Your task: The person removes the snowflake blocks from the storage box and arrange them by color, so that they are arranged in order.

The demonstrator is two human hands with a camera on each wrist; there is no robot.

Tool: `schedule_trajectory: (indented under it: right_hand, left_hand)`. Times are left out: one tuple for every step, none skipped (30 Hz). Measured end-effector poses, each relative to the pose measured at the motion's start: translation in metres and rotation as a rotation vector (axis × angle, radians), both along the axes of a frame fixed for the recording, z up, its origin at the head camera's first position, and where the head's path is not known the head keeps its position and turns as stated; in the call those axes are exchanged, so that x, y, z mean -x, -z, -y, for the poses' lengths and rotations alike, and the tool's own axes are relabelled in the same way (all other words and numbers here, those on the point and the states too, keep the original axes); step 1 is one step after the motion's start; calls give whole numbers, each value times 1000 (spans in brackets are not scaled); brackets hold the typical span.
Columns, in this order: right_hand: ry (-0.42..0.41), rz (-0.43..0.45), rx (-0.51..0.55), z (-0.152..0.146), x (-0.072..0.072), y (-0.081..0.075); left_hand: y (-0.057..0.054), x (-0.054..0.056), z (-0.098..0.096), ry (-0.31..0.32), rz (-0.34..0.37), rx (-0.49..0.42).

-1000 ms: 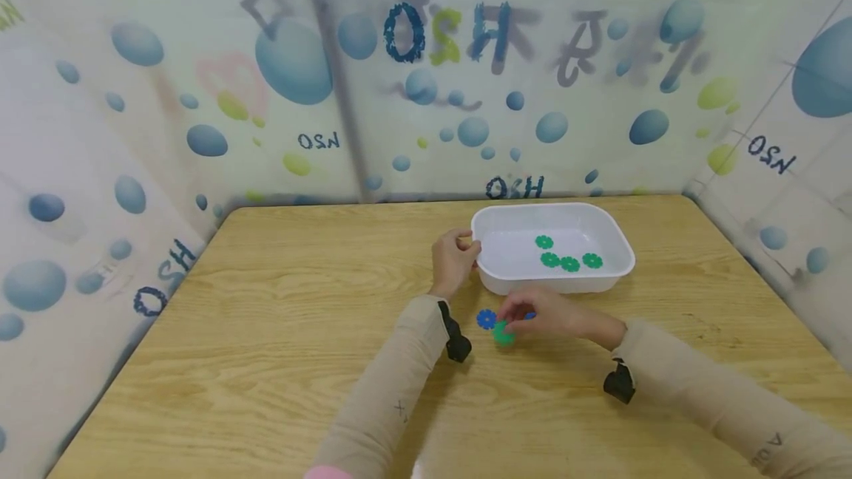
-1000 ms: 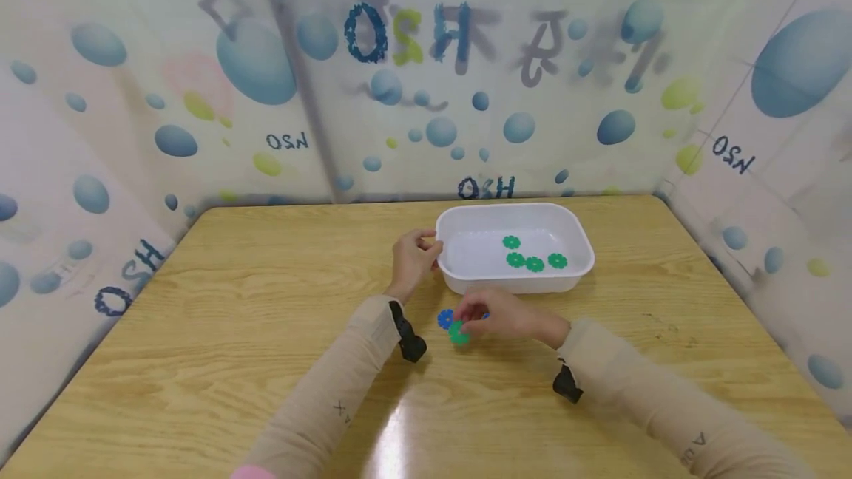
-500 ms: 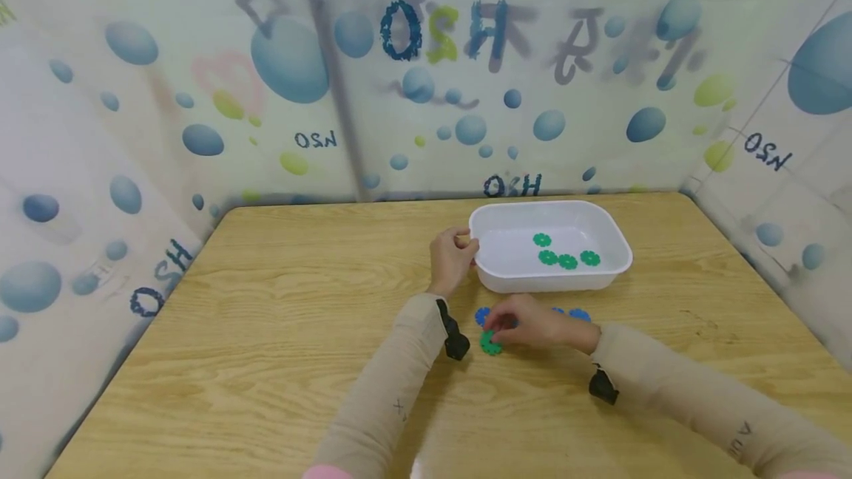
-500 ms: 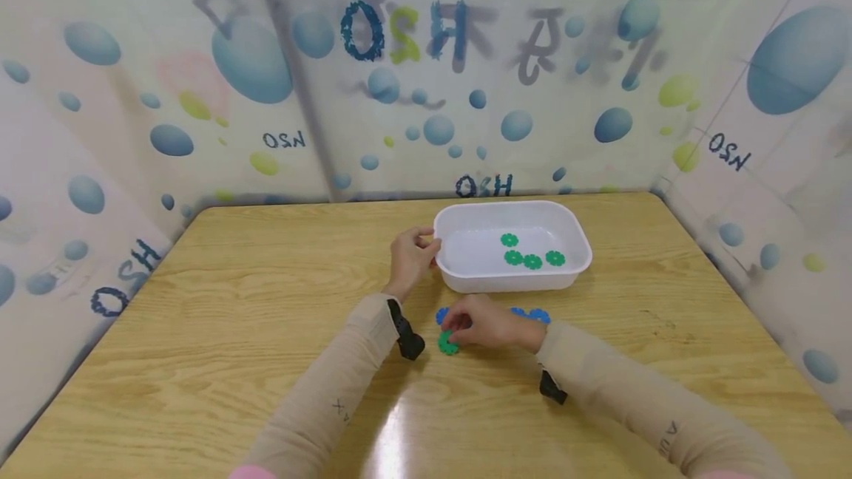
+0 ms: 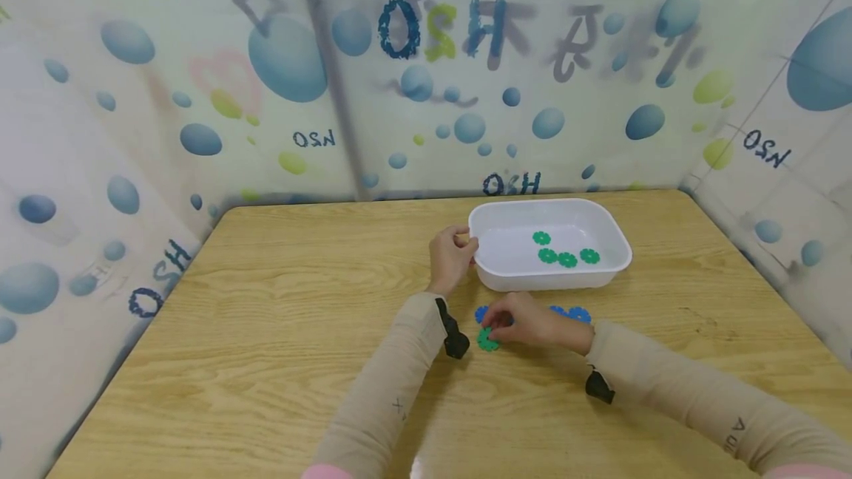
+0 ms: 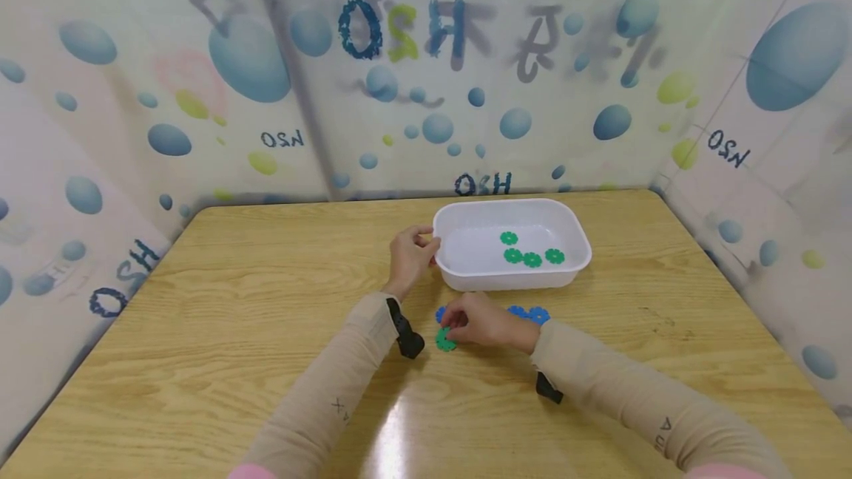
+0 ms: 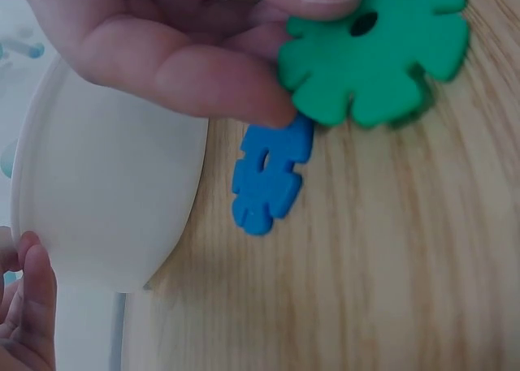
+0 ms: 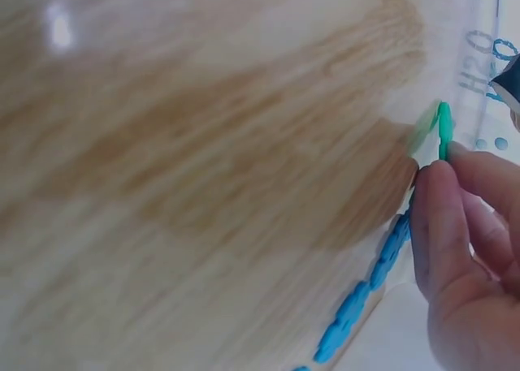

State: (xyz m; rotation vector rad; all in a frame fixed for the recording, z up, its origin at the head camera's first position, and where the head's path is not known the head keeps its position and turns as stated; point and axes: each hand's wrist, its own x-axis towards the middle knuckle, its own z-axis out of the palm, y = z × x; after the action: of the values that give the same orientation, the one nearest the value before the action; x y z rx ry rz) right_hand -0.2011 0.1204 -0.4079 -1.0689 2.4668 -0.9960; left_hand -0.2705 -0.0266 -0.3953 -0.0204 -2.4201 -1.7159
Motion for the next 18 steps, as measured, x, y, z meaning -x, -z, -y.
schedule_trajectory:
  right_hand:
    - [5,-3,-2,0,0,0]
    - [6,-13,-2,0,0,1]
    - [7,-20,-3,0,0,1]
    - [10,-24,-5,0,0,1]
    - [11,-28,-6,1,0,1]
    - [9,-33,-5,1,1,1]
    - [7,-41,-6,1,1,1]
    - [6,-46,-6,1,1,2]
    - [8,-43,-7,1,1,1]
    - [9,-43,-8,2,1,1]
    - [8,-46,-9,2,1,1]
    - [7,-48,-10,2,1,1]
    - [8,-50,-14,2,1,1]
    - [9,-49,-16,2,0,1]
    - [7,-52,-17,2,0,0]
    - [8,-52,-18,2,0,0]
    - [10,-50,-17,2,-1,0]
    - [9,-48,-15,2,-1,-1]
  left_hand:
    - [0,0,0,-1,1,1]
    - [0,0,0,-2,1,4]
    - [0,0,0,-3,2,5]
    - [0,0,0,-4,1,5]
    - [0,0,0,-6,0,6]
    - [0,0,0,-7,0,5]
    - [0,0,0,-8,-1,6]
    - [0,0,0,-8,-2,6]
    - [0,0,0,-8,-1,5]
    - [0,0,0,-7,1,5]
    - [0,0,0,-6,3,6]
    - [0,0,0,-5,5,6]
    - [0,0,0,-5,6,5]
    - [0,0,0,-4,9,3]
    - [0,0,0,-3,11,2]
    - [0,0,0,-3,12,1]
    - [0,0,0,-3,11,-1]
    - [0,0,0,-3,10,-3]
